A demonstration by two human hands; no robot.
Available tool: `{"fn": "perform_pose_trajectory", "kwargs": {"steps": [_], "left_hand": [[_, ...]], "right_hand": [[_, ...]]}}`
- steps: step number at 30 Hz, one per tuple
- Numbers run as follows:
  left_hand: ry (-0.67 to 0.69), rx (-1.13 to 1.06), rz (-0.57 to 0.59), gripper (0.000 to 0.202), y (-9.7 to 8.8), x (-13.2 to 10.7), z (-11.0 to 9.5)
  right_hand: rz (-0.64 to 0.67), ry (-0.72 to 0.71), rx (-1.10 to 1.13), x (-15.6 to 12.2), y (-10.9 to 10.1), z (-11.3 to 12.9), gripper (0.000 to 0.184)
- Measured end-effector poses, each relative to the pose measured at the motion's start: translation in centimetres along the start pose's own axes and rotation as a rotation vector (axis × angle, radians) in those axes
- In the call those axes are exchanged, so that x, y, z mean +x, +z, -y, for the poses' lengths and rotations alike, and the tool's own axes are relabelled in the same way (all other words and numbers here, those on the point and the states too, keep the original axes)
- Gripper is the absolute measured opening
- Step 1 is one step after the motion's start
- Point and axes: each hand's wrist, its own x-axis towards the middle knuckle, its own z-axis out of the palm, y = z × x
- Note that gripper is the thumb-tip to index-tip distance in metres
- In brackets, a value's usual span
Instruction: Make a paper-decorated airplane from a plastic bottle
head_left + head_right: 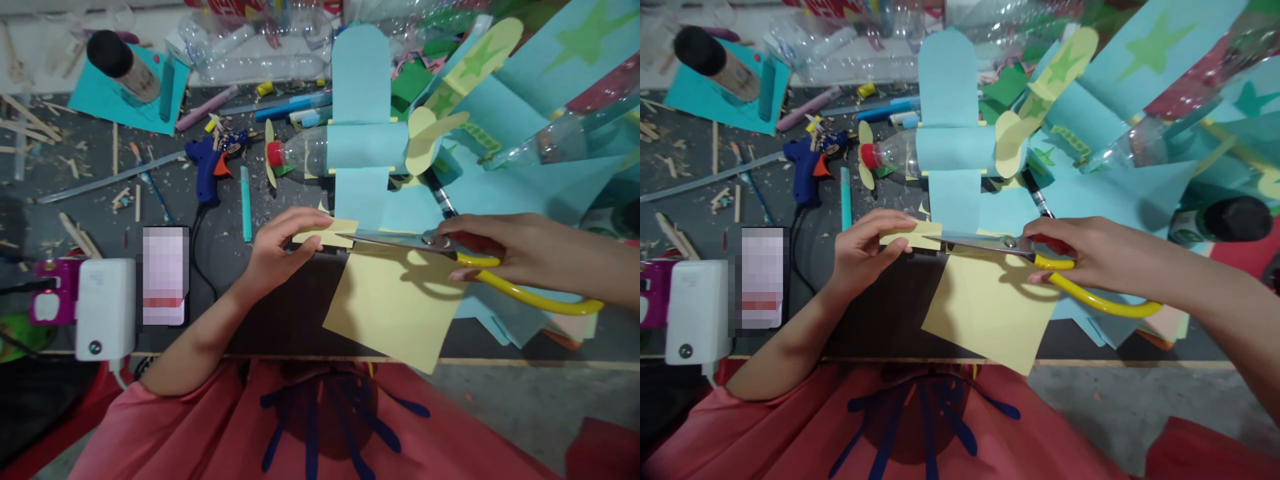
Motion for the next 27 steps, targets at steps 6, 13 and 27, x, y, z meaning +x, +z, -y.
{"fn": "perform_pose_trajectory", "kwargs": {"steps": [6,13,27], "left_hand": [[-0.012,0.024,0.005,0.017,-0.01,-0.10,0.00],[0.041,0.053,-0.008,0.018,0.11,0.00,0.18],[-0.038,-0.134,-0.022,0.024,0.35,-0.29,0.79]], "right_hand": [[0.002,0.006,-0.015,-0.07,-0.11,-0.10,0.081],[0.030,-0.031,-0.018,-0.10,-0.18,-0.58,0.079],[0.045,-0.058,-0.101,-0.29,-0.06,-0.01,0.078]]}}
